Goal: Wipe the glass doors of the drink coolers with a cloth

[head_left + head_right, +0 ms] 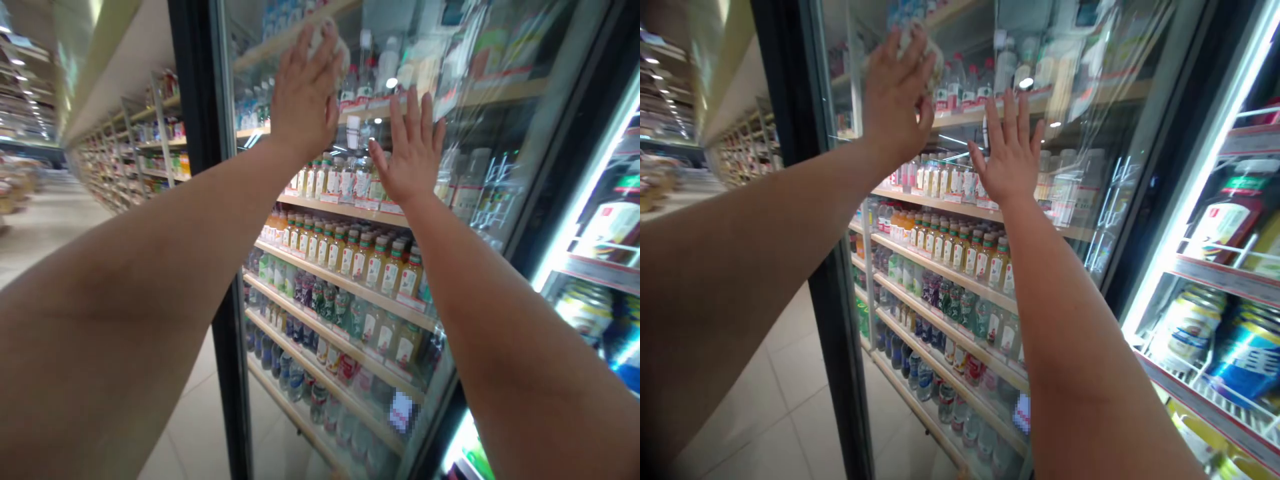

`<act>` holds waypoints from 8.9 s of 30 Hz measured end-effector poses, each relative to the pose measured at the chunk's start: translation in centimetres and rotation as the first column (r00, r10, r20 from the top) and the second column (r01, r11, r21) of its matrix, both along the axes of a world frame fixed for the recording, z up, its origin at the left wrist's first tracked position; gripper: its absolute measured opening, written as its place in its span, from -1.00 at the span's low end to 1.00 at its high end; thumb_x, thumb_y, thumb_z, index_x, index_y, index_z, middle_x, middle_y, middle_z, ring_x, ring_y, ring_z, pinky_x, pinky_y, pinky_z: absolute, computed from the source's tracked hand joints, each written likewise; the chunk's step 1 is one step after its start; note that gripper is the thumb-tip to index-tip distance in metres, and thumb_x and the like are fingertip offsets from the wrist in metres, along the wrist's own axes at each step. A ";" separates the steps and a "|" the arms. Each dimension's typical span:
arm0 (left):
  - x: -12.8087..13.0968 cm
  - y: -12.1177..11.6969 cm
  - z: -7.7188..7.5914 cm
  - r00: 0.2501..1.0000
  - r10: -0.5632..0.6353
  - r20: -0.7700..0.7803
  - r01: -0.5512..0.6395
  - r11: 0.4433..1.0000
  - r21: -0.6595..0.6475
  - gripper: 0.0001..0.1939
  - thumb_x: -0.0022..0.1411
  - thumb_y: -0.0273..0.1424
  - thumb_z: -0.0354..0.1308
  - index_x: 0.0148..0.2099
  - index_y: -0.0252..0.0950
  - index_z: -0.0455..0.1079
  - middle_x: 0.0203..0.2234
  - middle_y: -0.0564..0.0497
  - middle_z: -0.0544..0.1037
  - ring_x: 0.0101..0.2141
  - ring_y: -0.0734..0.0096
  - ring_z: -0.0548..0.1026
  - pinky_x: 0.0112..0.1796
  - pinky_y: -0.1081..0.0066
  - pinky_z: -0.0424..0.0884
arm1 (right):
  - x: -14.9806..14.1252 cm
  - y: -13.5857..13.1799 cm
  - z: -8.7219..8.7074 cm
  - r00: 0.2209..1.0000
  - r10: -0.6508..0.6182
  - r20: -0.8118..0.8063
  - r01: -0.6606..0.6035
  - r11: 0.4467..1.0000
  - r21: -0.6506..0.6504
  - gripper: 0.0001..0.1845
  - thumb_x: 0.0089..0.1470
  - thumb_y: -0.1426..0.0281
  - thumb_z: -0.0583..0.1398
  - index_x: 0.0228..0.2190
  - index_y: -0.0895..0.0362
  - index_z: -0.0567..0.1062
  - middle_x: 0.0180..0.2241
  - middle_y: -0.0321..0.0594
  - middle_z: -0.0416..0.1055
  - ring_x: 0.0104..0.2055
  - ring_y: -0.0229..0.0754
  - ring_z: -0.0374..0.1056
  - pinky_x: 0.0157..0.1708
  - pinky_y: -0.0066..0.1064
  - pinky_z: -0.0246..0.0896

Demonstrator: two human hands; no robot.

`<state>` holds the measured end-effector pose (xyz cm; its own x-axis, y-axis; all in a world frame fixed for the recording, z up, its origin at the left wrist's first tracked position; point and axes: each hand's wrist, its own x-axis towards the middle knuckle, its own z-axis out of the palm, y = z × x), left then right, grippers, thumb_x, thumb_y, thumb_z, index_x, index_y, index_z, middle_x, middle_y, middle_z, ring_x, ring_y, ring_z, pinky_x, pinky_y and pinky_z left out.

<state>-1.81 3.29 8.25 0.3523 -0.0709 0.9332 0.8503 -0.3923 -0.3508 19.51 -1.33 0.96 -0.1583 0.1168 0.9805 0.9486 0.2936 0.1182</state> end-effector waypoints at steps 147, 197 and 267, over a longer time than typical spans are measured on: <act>0.3 -3.3 -4.0 0.983 0.109 0.149 -0.104 0.994 -0.043 -0.32 0.44 -0.24 -0.07 0.50 -0.37 -0.01 0.45 -0.04 -0.07 0.42 0.03 -0.13 0.38 -0.03 -0.15 | 0.1 0.6 -0.5 0.991 -0.130 0.020 0.128 0.988 0.083 -0.31 0.34 -0.03 -0.11 0.41 -0.18 -0.06 0.46 -0.45 -0.25 0.51 -0.02 -0.31 0.45 0.17 -0.29; 0.5 -3.2 -5.5 0.969 -0.050 0.241 0.053 0.999 -0.004 -0.26 0.29 -0.25 -0.03 0.49 -0.14 0.05 0.42 0.26 -0.08 0.42 0.10 -0.13 0.40 0.02 -0.24 | -0.2 0.3 -0.7 0.988 -0.157 0.012 0.156 0.985 0.080 -0.32 0.33 -0.04 -0.18 0.41 -0.26 -0.14 0.45 -0.60 -0.28 0.51 -0.04 -0.31 0.45 0.18 -0.25; -0.3 -2.2 -8.1 0.953 -0.114 -0.279 0.105 0.993 -0.049 -0.13 0.39 -0.02 0.08 0.54 -0.24 -0.17 0.47 -0.07 -0.24 0.43 0.15 -0.22 0.22 0.14 0.28 | 0.6 0.1 -1.6 0.894 0.002 0.449 0.011 1.000 -0.027 -0.29 0.34 -0.09 -0.07 0.38 -0.11 0.05 0.41 -0.34 0.03 0.40 0.09 0.00 0.35 0.13 -0.02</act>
<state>-2.06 1.13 0.10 0.5924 -0.0945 0.8000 0.6705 -0.4927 -0.5547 20.06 -1.19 -0.67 -0.5800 0.1447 0.8017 0.7980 0.2986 0.5234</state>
